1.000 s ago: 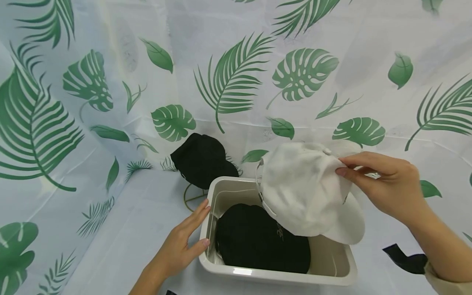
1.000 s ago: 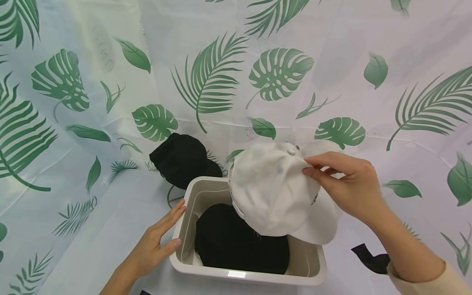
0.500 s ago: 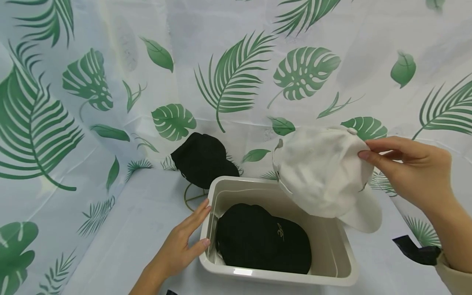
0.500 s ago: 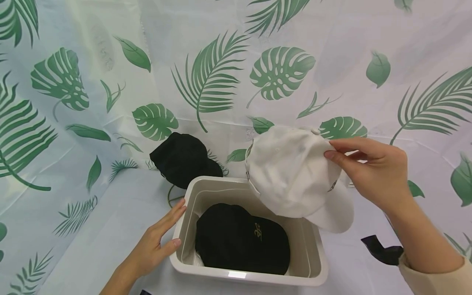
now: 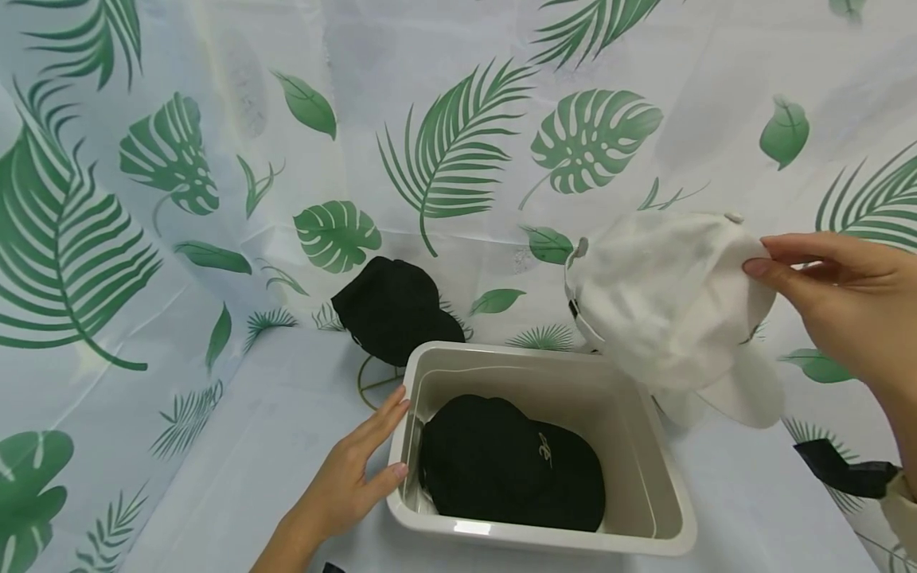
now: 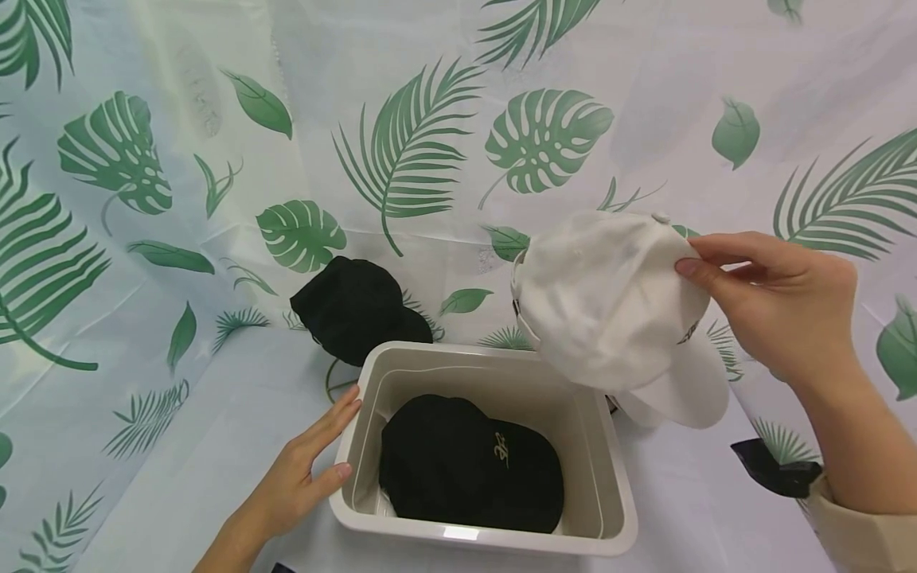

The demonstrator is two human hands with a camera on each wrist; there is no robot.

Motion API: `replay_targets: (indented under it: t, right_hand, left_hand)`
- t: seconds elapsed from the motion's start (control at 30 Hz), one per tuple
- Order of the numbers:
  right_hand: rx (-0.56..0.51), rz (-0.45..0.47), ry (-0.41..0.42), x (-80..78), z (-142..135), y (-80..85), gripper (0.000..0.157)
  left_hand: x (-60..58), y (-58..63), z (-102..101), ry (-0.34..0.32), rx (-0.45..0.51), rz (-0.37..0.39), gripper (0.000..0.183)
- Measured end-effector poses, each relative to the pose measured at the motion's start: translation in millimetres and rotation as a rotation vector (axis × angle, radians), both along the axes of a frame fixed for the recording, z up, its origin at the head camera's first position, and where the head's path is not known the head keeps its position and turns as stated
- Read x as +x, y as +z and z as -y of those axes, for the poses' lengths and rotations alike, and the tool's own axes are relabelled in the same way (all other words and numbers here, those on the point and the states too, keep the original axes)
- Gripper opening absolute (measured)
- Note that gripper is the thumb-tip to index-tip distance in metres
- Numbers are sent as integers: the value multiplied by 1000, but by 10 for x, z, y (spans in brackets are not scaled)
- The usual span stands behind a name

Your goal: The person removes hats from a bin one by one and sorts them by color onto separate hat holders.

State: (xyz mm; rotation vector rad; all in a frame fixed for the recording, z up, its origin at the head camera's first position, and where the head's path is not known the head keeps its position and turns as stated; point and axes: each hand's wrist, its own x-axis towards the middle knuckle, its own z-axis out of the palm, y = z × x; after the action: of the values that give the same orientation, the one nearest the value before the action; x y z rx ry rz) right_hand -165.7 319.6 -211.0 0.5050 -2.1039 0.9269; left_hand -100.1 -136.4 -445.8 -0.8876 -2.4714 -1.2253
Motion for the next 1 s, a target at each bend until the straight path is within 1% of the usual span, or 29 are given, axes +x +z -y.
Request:
replay_targets:
  t: [0.07,0.23,0.3,0.43,0.6,0.8,0.87,1.0]
  right_hand:
    - [-3,12,-8,-7,-25,8,27]
    - [12,28,-85,-20,-56,-14,27]
    - [22,62,-138,-31,-87,-33,27]
    - [29,142,-218,-75,-184,-60,27]
    - [36,168,-257,-152,-288,-94,28]
    - [64,237,-377,-250,-389,-195,31]
    - [58,224,-378,-294,-418,-238,30]
    - [6,181,-327,-373,-475,-322,25]
  left_hand:
    - [2,-1,3,0,4,-6,64]
    - [-1,-14,4,3,10,-12,64]
    - [-3,-18,4,5,9,-9,64]
    - [-2,-21,7,11,0,-8,64]
    - [-3,-11,12,18,-10,-10,64]
    - [-2,-7,14,17,-10,-8,64]
    - [-1,-7,13,16,-9,-5,64]
    - [-3,-4,9,19,-15,2,65]
